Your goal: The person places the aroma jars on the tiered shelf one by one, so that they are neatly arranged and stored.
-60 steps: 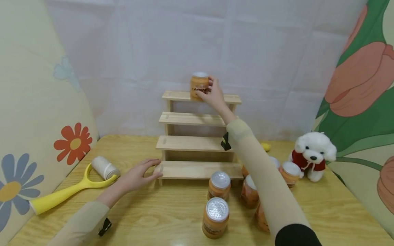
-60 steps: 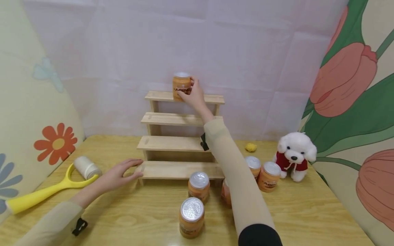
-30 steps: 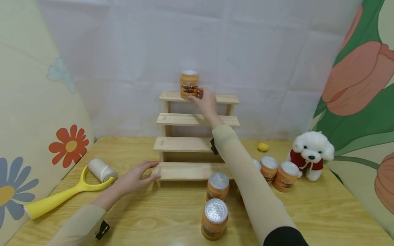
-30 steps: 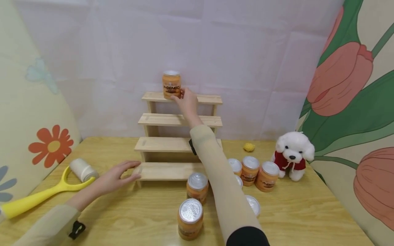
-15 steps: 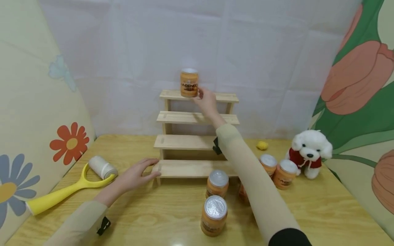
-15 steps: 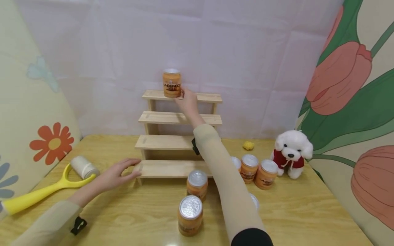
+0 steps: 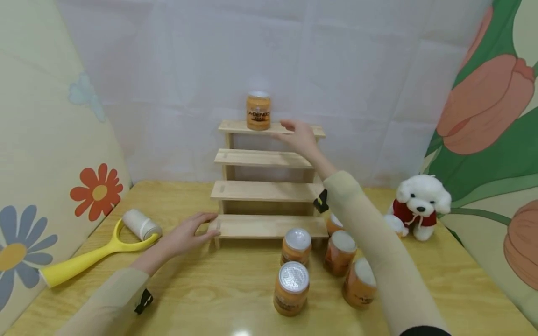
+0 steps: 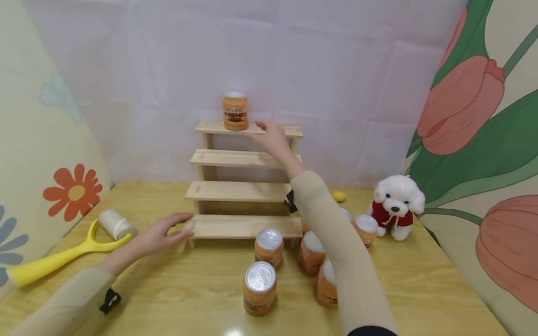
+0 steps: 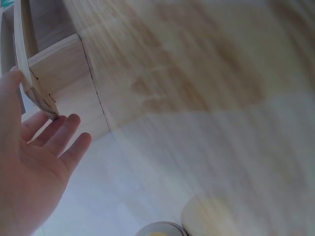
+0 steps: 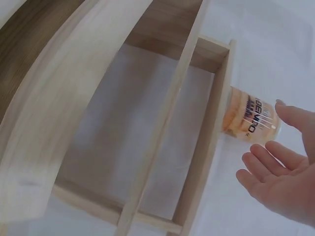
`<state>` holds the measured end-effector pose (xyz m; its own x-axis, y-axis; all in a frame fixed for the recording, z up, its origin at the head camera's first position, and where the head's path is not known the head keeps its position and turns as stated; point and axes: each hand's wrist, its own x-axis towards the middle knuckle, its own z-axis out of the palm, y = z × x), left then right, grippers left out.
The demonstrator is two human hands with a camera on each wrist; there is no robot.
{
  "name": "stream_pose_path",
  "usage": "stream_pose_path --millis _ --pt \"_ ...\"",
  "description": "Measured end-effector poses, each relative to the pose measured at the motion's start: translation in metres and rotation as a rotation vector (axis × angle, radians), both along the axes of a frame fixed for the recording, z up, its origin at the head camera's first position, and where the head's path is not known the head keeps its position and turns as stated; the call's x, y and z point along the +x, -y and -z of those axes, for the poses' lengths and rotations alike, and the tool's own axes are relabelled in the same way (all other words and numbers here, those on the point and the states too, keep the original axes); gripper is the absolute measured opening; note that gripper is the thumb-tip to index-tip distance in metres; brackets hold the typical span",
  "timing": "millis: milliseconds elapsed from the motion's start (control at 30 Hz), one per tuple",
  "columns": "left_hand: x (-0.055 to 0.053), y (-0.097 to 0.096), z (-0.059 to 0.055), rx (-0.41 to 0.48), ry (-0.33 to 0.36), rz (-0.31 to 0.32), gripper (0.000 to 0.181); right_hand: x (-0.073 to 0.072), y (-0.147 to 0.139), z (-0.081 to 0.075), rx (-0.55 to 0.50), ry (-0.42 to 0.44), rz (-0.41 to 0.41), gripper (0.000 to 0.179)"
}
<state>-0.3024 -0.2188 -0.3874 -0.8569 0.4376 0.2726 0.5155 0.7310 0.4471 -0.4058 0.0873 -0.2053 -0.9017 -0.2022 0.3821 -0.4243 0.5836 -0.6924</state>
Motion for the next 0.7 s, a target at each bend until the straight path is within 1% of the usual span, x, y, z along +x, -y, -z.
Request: stream_pose_path --millis 233,400,533,700 --pt "-0.004 -0.003 -0.001 -0.015 0.011 0.007 0.057 0.012 -0.026 -0.002 0.026 -0.036 -0.054 0.055" --pt "-0.006 -0.001 -0.001 -0.018 0.034 0.002 0.06 0.022 -0.044 0.0 0.019 -0.064 -0.1 0.056" --pt "-0.005 0.002 -0.001 -0.018 0.04 -0.013 0.061 0.029 -0.056 0.006 -0.005 -0.102 -0.129 0.052" --pt "-0.004 0.006 0.0 -0.018 0.029 -0.019 0.061 0.039 -0.073 0.02 -0.014 -0.122 -0.136 0.049"
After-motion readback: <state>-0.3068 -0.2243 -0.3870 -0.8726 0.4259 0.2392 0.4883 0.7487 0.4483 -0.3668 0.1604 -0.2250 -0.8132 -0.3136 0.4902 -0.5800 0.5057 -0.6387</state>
